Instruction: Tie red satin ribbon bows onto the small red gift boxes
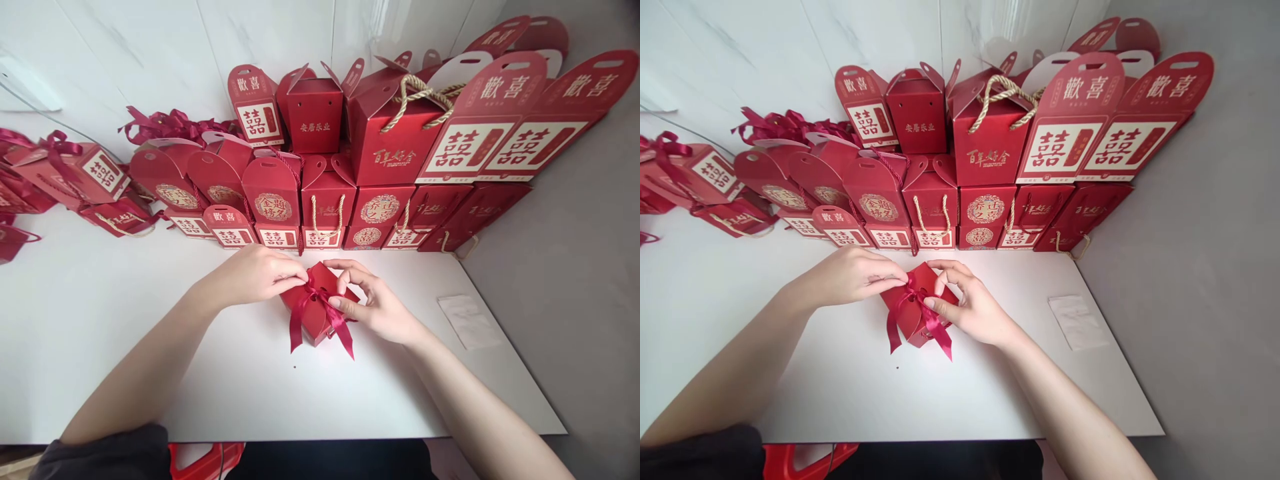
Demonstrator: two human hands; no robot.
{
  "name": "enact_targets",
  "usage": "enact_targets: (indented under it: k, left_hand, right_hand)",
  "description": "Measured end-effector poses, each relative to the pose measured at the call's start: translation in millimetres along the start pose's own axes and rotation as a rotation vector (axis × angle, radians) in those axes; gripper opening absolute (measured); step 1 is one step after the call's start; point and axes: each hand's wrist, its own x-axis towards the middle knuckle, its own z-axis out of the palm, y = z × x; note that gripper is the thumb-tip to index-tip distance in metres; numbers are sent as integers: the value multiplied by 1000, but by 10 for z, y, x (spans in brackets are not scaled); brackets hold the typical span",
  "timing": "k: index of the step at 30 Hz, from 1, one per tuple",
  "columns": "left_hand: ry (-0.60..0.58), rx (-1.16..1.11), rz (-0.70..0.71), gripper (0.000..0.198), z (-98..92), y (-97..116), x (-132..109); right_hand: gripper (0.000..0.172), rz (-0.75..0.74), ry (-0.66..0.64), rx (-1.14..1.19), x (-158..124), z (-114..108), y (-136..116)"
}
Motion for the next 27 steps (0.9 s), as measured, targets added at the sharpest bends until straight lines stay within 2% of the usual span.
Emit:
enact_targets:
  k: [3, 7, 11, 13, 18, 24, 27]
  left_hand:
    - [-7, -23, -33, 20, -11, 24, -6]
    - [-71, -225, -105, 17, -75, 90, 5]
    - [-91, -387, -128, 29, -63, 112, 32]
    - [-121, -463, -148, 32, -24, 97, 38]
    - [-256, -566, -215, 26, 29, 68, 23]
    - [-212, -607, -181, 32, 46, 95, 54]
    - [-177, -647, -252, 40, 96, 111, 82]
  right_hand:
    - [19, 40, 30, 20, -5, 12, 10]
    - [23, 89, 55, 98, -16, 32, 25]
    - [29, 109, 71, 110, -28, 52, 49]
    - [32, 99, 91, 81, -28, 56, 69]
    - [40, 8, 144, -65, -7, 38, 108]
    - [32, 69, 133, 29, 22, 21, 125]
    - [30, 65, 81, 82, 30, 18, 131]
